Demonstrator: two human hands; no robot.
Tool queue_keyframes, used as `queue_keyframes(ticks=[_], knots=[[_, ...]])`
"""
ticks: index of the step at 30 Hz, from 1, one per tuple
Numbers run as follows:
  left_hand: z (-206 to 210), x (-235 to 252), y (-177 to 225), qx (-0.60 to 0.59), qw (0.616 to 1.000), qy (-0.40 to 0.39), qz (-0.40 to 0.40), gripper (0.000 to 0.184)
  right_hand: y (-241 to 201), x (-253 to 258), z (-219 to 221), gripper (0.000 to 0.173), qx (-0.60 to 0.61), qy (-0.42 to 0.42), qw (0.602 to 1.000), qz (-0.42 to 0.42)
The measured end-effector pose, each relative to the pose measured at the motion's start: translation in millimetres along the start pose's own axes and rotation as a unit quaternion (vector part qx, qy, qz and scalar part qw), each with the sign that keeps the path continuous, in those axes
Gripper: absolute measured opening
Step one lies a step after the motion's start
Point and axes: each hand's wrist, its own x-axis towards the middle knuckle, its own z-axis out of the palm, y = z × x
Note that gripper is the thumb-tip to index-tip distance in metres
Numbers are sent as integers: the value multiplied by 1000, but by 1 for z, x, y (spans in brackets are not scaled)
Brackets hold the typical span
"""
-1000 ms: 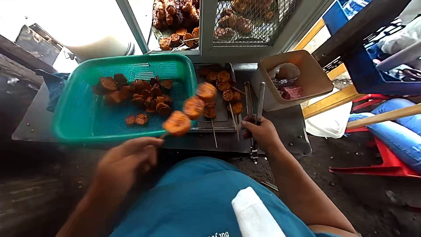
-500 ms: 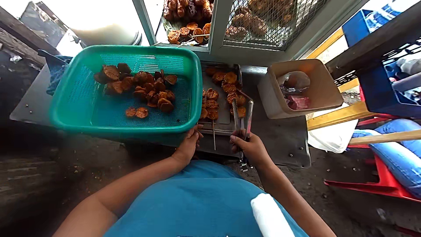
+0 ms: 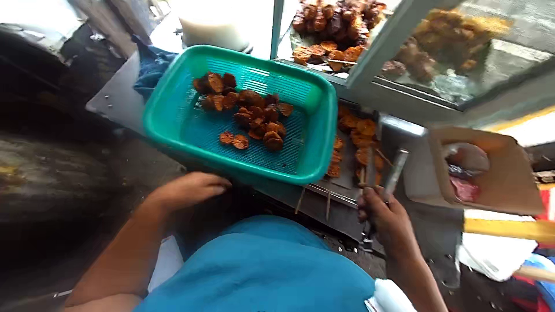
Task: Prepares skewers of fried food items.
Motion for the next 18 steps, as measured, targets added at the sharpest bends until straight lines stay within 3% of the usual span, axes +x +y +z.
queue_keyframes(ticks=[3,5,7,9,13,18], knots=[[-44,-22,-51,-9,963,211,-169,26,-18,5,9,37,37,-12,995,-97],[-59,-13,-74,9,932,282,-227,27,-34,8,20,40,16,-22,981,-191],[-61,6,-95,47,918,347,-186,27,-54,11,34,52,-64,-41,959,-271],[-55,32,-124,107,894,422,-106,30,-75,14,51,62,-198,-49,933,-298],[-60,62,-144,104,887,418,-168,45,-101,18,82,51,-407,-80,873,-256],[-83,60,-166,170,895,390,-136,27,-97,22,87,47,-486,-72,845,-211]])
